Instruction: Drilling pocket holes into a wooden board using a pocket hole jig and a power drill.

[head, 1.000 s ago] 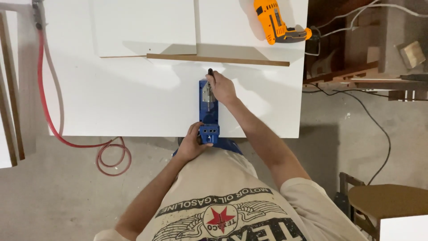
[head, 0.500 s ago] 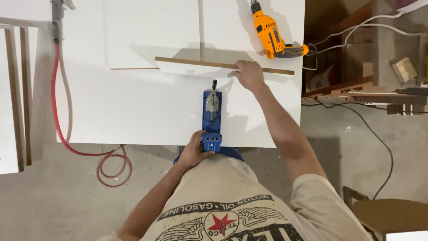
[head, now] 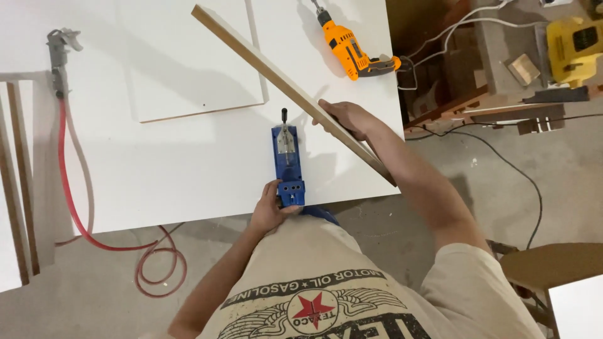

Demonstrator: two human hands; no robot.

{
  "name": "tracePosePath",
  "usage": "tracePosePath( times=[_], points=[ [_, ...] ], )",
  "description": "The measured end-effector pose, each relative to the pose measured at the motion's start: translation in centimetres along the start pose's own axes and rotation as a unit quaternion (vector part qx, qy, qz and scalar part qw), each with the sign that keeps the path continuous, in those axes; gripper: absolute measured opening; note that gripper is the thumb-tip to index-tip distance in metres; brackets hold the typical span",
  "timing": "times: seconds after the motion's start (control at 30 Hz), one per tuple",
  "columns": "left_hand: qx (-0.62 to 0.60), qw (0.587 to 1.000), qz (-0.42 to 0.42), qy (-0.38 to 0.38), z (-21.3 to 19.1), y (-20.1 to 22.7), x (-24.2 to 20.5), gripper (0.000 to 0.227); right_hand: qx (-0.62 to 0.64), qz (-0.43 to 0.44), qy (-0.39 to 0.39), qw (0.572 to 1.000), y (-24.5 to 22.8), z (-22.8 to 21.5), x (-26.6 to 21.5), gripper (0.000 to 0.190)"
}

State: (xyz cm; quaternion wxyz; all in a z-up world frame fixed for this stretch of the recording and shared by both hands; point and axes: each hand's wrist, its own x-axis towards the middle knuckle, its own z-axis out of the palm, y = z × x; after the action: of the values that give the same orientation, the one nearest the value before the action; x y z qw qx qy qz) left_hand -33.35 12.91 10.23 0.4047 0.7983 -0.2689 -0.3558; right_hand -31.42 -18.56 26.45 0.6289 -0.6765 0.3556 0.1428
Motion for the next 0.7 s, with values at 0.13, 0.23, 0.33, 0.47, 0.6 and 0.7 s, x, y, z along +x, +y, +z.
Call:
tracePosePath(
  times=[0.13,0.23,0.33,0.47,0.6,0.7],
  points=[
    [-0.024,0.999,0.032,0.014,0.5,-2.9,2.2,0.092,-0.022,-0.013,0.006,1.0,0.2,0.6,-0.5,0.053],
    [0.015,0.998,0.051,0.04,0.3,-3.1,2.5,0.089,-0.014,-0.016,-0.009,1.0,1.2,0.7,0.2,0.056],
    [0.012,0.995,0.077,0.066,0.3,-3.6,3.2,0.085,-0.012,-0.025,-0.012,1.0,1.7,0.9,0.4,0.056],
    [0.011,0.995,0.072,0.068,0.4,-3.4,3.4,0.089,-0.036,-0.043,-0.005,0.998,3.8,0.5,3.0,0.063],
    [0.023,0.996,0.048,0.071,-0.4,-2.0,2.3,0.104,-0.222,-0.232,0.035,0.946,2.9,1.8,0.1,0.053],
    [0.043,0.997,0.025,0.064,-0.8,-4.0,2.0,0.111,-0.249,-0.322,0.131,0.904,7.1,4.1,2.2,0.04]
  ],
)
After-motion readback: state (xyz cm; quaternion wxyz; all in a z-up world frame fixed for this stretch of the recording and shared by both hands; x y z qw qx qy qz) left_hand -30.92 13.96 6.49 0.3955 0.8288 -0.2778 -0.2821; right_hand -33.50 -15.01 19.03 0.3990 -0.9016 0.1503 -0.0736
